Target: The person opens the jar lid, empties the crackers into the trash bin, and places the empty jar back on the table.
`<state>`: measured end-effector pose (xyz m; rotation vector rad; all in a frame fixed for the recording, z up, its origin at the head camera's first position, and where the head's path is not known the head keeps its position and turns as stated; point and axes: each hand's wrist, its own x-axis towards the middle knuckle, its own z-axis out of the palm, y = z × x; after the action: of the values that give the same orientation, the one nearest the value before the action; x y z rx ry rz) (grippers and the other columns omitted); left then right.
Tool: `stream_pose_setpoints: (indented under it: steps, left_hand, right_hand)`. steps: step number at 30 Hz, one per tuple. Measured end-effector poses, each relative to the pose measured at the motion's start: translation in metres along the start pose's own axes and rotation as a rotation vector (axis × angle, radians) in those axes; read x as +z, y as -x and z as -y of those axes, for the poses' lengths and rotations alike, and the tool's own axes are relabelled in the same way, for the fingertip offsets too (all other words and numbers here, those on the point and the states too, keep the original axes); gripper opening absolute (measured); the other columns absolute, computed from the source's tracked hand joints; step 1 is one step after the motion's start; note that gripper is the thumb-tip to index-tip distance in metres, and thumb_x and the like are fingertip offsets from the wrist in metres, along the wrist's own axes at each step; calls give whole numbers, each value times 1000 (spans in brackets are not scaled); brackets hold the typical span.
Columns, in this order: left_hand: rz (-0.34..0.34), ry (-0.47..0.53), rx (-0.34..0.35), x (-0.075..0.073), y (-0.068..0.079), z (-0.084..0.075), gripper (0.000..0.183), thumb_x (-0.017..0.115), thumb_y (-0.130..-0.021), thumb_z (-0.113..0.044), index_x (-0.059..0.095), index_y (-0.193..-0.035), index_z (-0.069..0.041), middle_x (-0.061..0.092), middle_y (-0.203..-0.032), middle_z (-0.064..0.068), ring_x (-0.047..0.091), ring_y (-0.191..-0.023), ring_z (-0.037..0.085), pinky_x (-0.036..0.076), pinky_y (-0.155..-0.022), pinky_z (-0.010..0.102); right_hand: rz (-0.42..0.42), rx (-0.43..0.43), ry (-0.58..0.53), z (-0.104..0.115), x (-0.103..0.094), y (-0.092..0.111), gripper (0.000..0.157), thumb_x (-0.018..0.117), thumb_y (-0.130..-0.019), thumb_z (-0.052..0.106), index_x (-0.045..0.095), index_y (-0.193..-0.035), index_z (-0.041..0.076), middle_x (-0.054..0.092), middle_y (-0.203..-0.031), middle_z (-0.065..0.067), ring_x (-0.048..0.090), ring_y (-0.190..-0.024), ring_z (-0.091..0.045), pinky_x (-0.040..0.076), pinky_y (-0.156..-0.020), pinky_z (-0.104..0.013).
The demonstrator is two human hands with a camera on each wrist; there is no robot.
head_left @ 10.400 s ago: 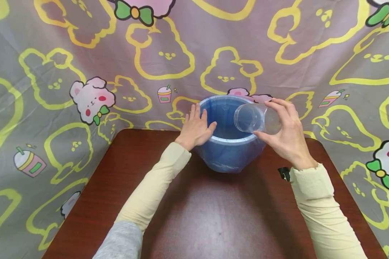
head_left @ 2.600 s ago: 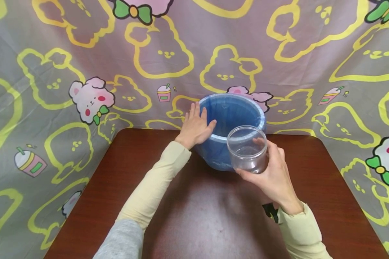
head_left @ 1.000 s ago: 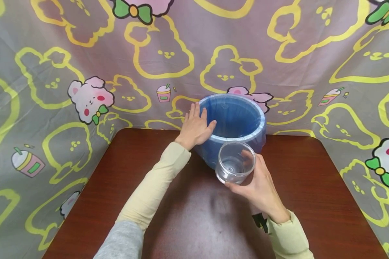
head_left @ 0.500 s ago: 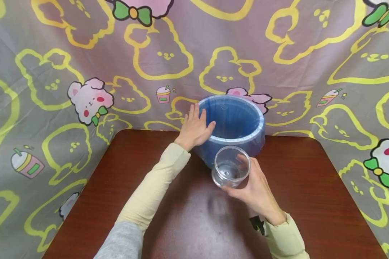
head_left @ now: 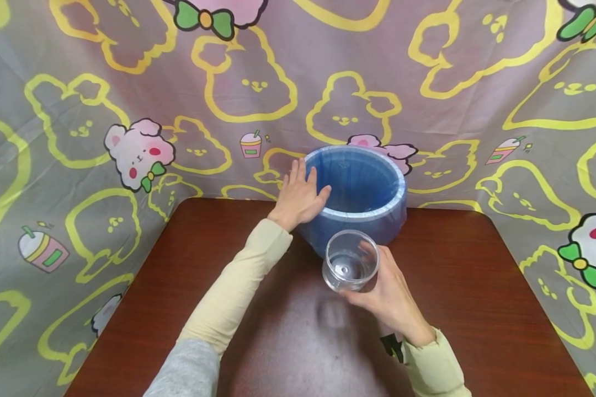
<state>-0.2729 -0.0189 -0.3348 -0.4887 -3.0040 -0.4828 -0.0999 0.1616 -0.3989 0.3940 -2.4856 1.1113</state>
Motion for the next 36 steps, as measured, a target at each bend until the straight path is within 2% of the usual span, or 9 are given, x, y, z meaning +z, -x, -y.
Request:
stream_pose_setpoints:
  steps: [7,12,20,25,36]
  left_hand:
    - [-2,-7,6,1,0,0,72,29,-100,-54,21,-154,-7,0,-163,19,-5,-151,32,9,-121,51]
    - [-7,-23,13,1,-1,0,73,28,-99,-55,21,-154,-6,1,-162,19,-2,-151,34,10,-121,51]
    - [18,0,1,0,-1,0,74,27,-99,-55,19,-154,-7,-4,-163,16,-9,-151,30,6,-122,49]
    - [16,0,3,0,-1,0,74,27,-99,-55,19,-154,-7,-4,-163,16,-9,-151,31,6,-122,49]
    - [5,-2,4,0,-1,1,73,27,-99,-55,20,-154,-7,-1,-163,17,-7,-151,31,7,-122,50]
  right_hand:
    - [20,9,3,-2,2,3,95,95,-52,24,48,-133,5,56,-120,-10,55,-108,-23,43,-90,-31]
    - [29,28,1,-3,2,3,96,95,-52,25,48,-133,7,56,-121,-9,55,-109,-20,43,-90,-30]
    - [18,23,6,-6,5,6,94,95,-52,24,49,-132,5,58,-120,-10,57,-108,-23,43,-90,-30]
    - [14,24,9,-8,8,8,94,95,-52,24,50,-132,5,58,-120,-9,58,-108,-23,43,-90,-30]
    - [20,38,-3,-14,15,13,98,95,-50,23,48,-134,4,60,-122,-11,59,-109,-25,45,-91,-38]
